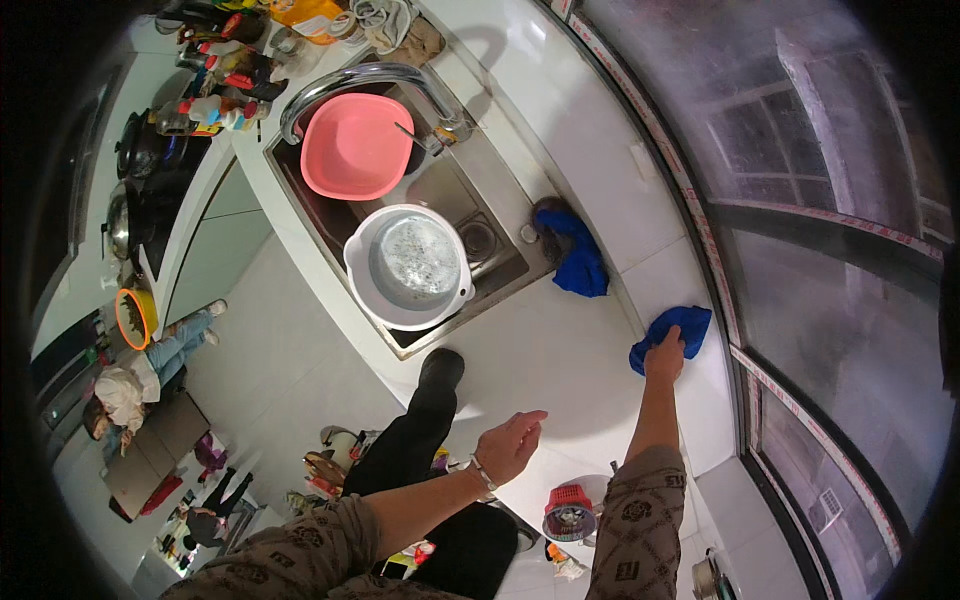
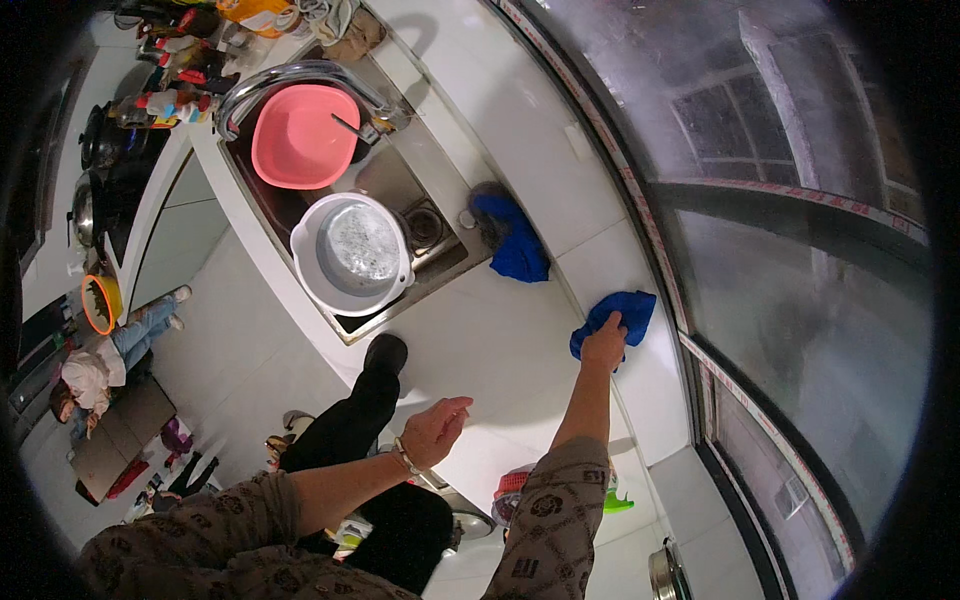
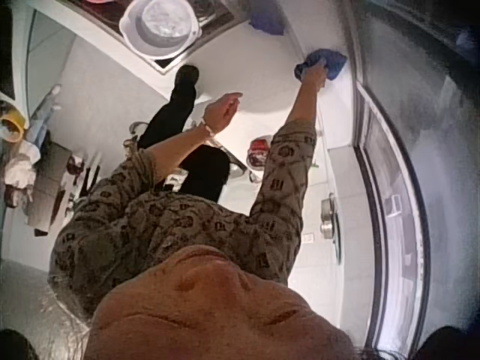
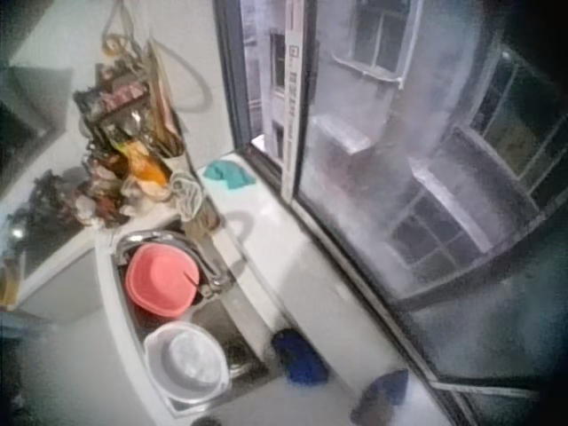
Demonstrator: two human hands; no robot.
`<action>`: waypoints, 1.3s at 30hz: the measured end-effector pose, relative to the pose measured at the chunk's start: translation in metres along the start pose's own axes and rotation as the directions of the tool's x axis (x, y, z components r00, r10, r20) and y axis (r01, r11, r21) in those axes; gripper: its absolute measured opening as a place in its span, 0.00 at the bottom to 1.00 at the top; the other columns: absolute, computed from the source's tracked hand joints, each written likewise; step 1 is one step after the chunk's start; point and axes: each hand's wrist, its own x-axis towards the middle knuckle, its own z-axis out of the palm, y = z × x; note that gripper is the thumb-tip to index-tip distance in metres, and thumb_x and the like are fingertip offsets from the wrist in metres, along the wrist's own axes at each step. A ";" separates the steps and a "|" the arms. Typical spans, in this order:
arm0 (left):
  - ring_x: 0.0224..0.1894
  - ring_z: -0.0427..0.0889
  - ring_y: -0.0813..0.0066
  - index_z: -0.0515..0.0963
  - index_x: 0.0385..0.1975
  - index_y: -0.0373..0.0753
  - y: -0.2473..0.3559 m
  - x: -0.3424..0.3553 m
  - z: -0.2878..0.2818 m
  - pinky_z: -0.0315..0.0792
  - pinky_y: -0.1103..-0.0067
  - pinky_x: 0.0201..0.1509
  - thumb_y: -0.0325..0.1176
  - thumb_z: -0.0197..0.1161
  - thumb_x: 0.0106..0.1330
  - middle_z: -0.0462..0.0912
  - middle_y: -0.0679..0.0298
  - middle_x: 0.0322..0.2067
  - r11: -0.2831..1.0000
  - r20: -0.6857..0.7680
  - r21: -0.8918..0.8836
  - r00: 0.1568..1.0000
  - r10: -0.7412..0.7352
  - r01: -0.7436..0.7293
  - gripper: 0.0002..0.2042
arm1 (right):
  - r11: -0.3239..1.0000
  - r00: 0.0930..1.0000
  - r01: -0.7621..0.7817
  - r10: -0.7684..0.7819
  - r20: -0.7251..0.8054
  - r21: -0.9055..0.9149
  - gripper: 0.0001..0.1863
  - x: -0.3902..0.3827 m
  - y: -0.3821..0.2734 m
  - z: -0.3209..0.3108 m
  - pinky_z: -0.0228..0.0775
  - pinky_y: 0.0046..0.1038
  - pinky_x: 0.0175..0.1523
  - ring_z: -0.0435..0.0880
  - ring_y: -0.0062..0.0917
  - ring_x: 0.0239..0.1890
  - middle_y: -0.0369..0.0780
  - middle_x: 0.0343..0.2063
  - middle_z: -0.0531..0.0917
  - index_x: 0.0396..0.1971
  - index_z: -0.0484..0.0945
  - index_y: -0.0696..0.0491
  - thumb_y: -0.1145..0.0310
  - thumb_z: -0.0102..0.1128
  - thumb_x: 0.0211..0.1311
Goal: The person cleans a kitchen countertop and then a large window using a blue cloth and a spray bottle. They wipe the surfaces, rinse the cloth in a bucket of soapy water, and repeatedly spray and wipe the window panes.
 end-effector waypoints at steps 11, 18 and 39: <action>0.23 0.76 0.74 0.69 0.46 0.41 -0.014 0.035 0.017 0.71 0.80 0.29 0.31 0.52 0.61 0.76 0.63 0.28 0.988 -0.123 -0.099 0.984 -0.129 0.117 0.13 | 0.992 0.995 0.102 -0.101 0.016 -0.078 0.23 0.001 -0.003 -0.003 0.70 0.43 0.42 0.76 0.46 0.40 0.52 0.42 0.70 0.47 0.59 0.51 0.76 0.54 0.50; 0.25 0.75 0.80 0.67 0.49 0.43 -0.026 0.031 -0.051 0.70 0.82 0.27 0.32 0.50 0.63 0.74 0.65 0.29 0.925 0.031 -0.247 0.957 -0.290 0.288 0.14 | 0.992 0.990 0.122 -0.118 0.071 -0.046 0.25 0.004 0.005 -0.013 0.71 0.42 0.42 0.76 0.46 0.40 0.52 0.42 0.70 0.49 0.58 0.50 0.74 0.55 0.51; 0.50 0.71 0.53 0.57 0.58 0.48 -0.318 0.181 -0.268 0.65 0.70 0.55 0.36 0.55 0.58 0.67 0.51 0.52 0.819 -0.633 0.397 0.769 -0.083 0.414 0.27 | 0.555 0.295 0.502 -0.831 0.472 0.663 0.17 -0.057 -0.145 -0.079 0.67 0.23 0.43 0.74 0.21 0.36 0.37 0.35 0.76 0.41 0.72 0.58 0.67 0.54 0.51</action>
